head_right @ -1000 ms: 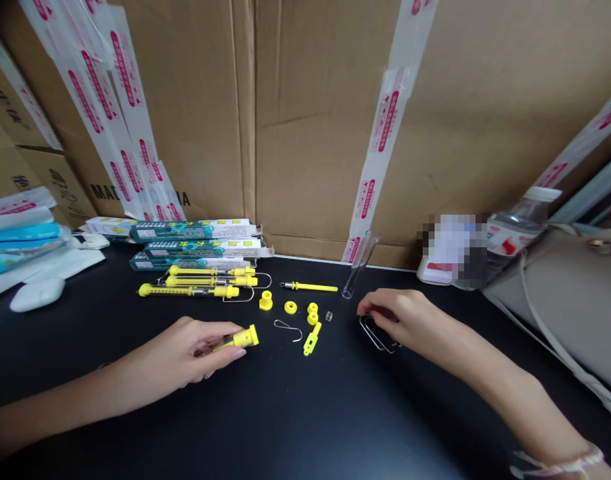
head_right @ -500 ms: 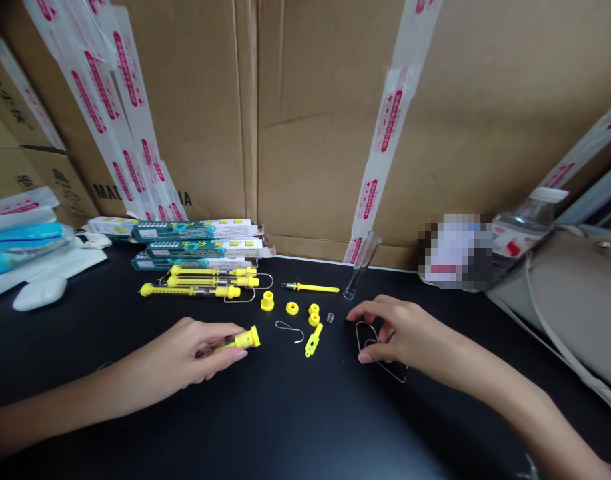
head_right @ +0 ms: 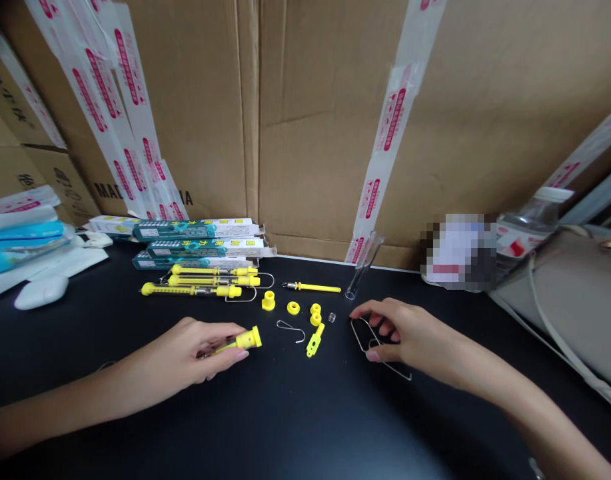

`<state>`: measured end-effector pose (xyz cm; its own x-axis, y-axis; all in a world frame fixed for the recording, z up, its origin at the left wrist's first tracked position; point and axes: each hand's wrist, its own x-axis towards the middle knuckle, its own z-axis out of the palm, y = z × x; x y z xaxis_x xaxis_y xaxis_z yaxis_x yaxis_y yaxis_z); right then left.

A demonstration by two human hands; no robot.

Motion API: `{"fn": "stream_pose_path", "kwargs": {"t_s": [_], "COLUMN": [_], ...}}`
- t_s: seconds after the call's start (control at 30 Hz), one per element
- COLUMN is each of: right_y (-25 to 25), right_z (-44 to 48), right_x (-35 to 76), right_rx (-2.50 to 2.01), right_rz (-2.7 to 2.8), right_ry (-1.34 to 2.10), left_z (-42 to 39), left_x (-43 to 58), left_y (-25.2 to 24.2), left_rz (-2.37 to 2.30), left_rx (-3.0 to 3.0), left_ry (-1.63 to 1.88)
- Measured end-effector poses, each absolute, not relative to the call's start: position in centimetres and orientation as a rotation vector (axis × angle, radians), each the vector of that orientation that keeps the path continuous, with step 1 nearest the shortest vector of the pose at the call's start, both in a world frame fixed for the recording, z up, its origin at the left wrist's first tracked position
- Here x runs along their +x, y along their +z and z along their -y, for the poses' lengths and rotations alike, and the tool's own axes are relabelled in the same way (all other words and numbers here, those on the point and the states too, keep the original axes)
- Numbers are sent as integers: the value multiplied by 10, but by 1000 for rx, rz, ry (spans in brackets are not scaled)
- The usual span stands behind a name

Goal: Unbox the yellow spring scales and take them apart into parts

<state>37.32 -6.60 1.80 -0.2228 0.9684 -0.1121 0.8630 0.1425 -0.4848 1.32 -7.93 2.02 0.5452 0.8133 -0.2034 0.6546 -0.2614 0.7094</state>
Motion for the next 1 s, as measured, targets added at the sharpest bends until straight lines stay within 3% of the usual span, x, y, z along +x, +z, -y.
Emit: {"fn": "stream_pose_path", "kwargs": {"t_s": [0.4,1.0], "right_y": [4,34], "right_z": [59,71], "right_x": [359,377], "right_rx": [-1945,-1764], "right_rz": [1948,1828], "right_ry": [572,1012], "left_z": [79,79], "left_x": [13,13], "left_y": [22,23], "left_rz": [-1195,-1189], "left_rx": [1988,1980], "left_ry": [244,241]}}
